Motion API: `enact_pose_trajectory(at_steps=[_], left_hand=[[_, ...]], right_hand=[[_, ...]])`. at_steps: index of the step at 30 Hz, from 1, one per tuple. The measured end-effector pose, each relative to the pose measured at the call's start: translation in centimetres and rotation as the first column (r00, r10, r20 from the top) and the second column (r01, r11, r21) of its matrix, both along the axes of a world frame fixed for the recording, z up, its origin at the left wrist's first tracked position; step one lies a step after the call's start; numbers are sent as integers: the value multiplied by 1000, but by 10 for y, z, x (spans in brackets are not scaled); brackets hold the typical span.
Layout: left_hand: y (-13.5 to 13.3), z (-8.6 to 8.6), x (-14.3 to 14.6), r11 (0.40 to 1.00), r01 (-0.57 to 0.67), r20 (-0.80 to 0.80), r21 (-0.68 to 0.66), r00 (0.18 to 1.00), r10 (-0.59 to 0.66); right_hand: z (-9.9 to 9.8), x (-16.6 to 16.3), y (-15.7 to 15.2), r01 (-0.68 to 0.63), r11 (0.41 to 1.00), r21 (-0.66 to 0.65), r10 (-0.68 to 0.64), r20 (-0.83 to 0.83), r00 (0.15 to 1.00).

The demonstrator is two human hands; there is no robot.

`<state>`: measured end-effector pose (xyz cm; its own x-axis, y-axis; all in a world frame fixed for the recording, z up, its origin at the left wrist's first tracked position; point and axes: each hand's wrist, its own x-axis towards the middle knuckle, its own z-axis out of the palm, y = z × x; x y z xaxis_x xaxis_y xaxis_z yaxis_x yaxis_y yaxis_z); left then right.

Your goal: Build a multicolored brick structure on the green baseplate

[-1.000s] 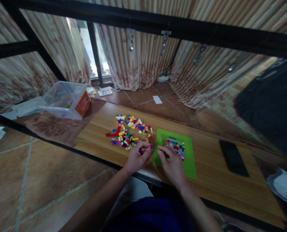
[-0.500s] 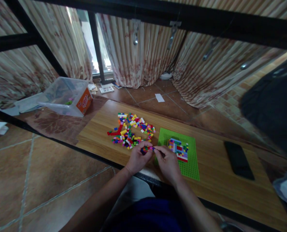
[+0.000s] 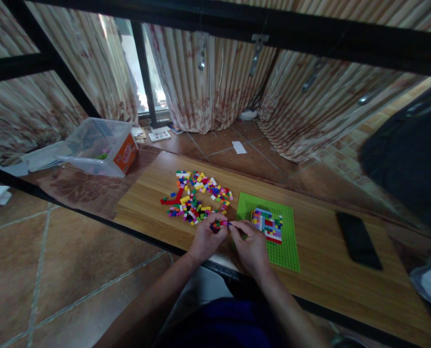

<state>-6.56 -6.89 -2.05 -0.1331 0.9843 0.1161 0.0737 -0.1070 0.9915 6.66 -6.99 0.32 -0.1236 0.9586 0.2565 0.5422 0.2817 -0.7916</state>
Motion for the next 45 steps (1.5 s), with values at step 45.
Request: enact_pose_trajectory(at_steps=[45], left_hand=[[1, -1, -1, 999, 46, -50, 3, 998, -45]], right_hand=[[24, 115, 41, 332, 943, -26, -245, 620, 745]])
